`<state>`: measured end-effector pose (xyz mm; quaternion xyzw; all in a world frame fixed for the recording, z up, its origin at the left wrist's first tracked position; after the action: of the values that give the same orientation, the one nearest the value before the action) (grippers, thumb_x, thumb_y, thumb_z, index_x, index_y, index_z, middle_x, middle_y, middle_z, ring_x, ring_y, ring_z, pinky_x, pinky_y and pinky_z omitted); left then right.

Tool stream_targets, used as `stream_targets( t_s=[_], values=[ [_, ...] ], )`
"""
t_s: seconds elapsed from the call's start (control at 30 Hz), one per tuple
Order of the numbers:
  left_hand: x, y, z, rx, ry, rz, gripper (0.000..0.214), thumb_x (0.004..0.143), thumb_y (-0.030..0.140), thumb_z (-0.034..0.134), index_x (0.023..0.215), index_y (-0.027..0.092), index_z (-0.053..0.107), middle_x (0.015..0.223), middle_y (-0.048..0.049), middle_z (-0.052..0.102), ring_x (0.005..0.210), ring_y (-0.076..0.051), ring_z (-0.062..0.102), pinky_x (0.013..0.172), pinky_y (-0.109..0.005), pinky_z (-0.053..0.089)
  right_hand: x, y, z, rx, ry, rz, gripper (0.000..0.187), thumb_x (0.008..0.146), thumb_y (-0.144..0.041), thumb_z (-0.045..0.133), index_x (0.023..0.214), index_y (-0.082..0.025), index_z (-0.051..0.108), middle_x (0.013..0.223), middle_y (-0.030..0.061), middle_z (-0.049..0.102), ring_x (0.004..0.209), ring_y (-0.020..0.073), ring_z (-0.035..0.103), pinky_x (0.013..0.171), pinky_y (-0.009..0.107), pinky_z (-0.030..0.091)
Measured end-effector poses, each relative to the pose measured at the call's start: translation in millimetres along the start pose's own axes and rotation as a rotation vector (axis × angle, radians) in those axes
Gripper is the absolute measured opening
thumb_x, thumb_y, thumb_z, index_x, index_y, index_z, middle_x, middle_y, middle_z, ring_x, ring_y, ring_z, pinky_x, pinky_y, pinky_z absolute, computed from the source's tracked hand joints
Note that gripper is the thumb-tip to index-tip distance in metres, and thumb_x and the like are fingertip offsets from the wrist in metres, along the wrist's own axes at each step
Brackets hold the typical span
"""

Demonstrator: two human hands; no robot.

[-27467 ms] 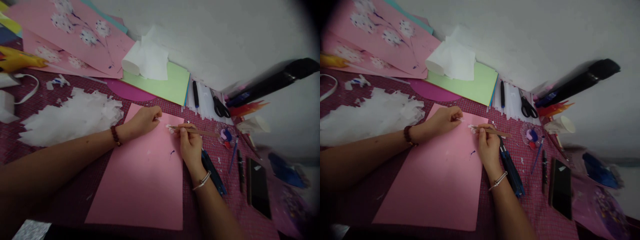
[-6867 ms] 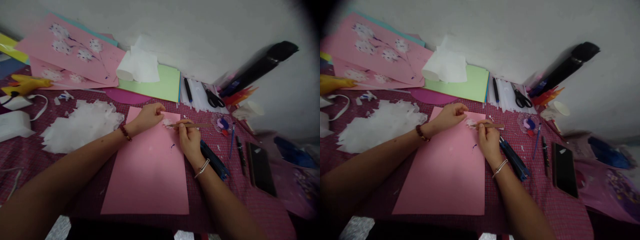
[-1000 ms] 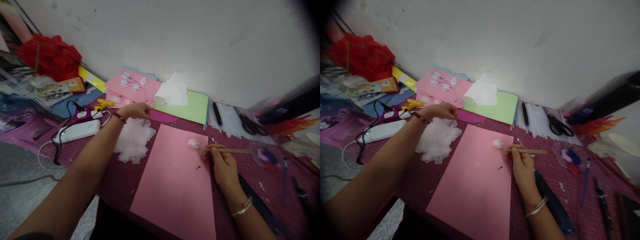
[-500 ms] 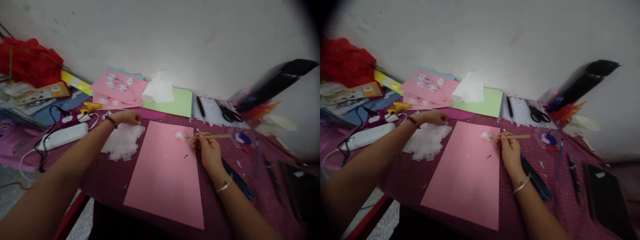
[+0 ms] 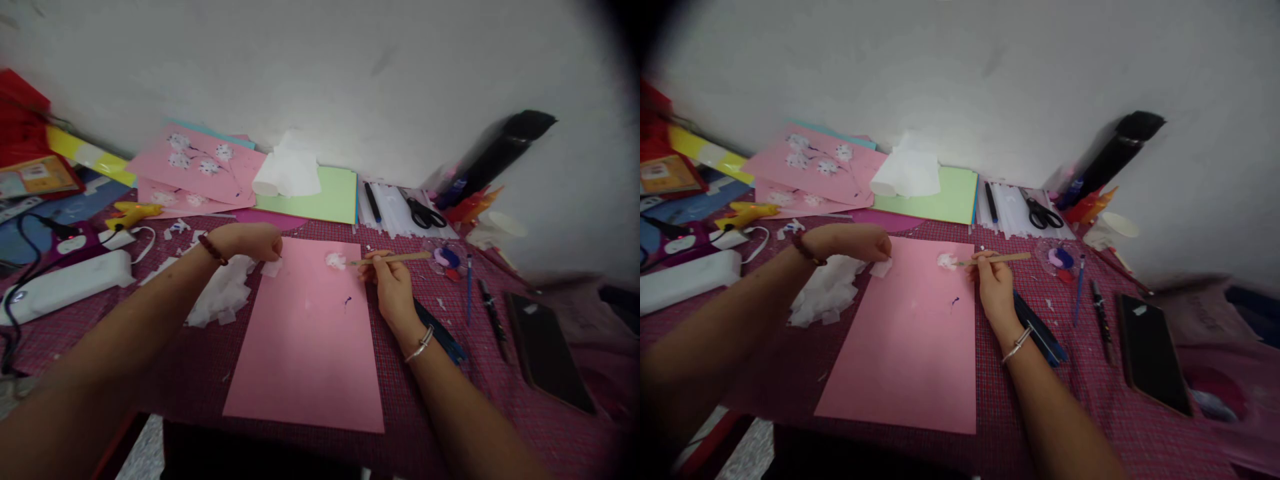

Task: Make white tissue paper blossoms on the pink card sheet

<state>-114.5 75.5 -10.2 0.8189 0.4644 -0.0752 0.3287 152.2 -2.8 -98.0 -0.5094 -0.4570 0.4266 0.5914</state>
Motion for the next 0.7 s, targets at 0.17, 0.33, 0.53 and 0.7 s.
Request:
stream_targets(
  t_s=[0.17,0.33,0.53,0.7],
  values=[
    [5,6,-2.2,-0.051,0.266,0.121,0.015,0.065,0.019,0.057,0.05,0.015,0.055,0.05,0.0032,0.044,0.049,-0.007,0.035,0.05,-0.023,0.024,-1,2,2,-0.011,-0.04,-0.02,0.021,0.084,-0.039,0.056,0.084,-0.018,0.06,0.066,-0.0004,0.063,0.055,0.0123,0.058,0.054,0.027,0.048],
    [17,11,8.5,-0.368,0.228,0.208,0.016,0.075,0.027,0.058,0.064,0.015,0.057,0.059,0.001,0.051,0.054,-0.008,0.046,0.051,-0.021,0.032,-3,1,4,-0.029,-0.06,-0.053,0.02,0.085,-0.038,0.056,0.084,-0.019,0.06,0.066,-0.0005,0.061,0.058,0.0135,0.058,0.056,0.028,0.047],
    [45,0,37.8,-0.562,0.253,0.229,0.021,0.078,0.028,0.057,0.065,0.016,0.049,0.056,0.0041,0.044,0.049,-0.005,0.038,0.048,-0.019,0.027,-10,-2,12,-0.199,-0.143,-0.134,0.016,0.088,-0.034,0.054,0.085,-0.02,0.062,0.075,0.001,0.063,0.065,0.0144,0.061,0.06,0.029,0.049],
    [52,-8,42.6,-0.485,0.276,0.246,0.026,0.082,0.031,0.053,0.062,0.015,0.047,0.058,0.0033,0.042,0.051,-0.006,0.036,0.049,-0.02,0.026,-11,1,14,-0.27,-0.156,-0.145,0.015,0.09,-0.031,0.051,0.09,-0.021,0.061,0.079,0.0012,0.065,0.067,0.0143,0.062,0.063,0.028,0.049]
  ],
)
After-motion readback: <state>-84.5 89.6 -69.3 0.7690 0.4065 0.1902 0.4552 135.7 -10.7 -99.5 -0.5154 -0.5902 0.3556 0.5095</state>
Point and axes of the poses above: each hand's wrist, its own x-axis towards the middle knuckle, its own z-axis out of the palm, y = z × x, the point moved 1 cm from there along x, towards the middle knuckle
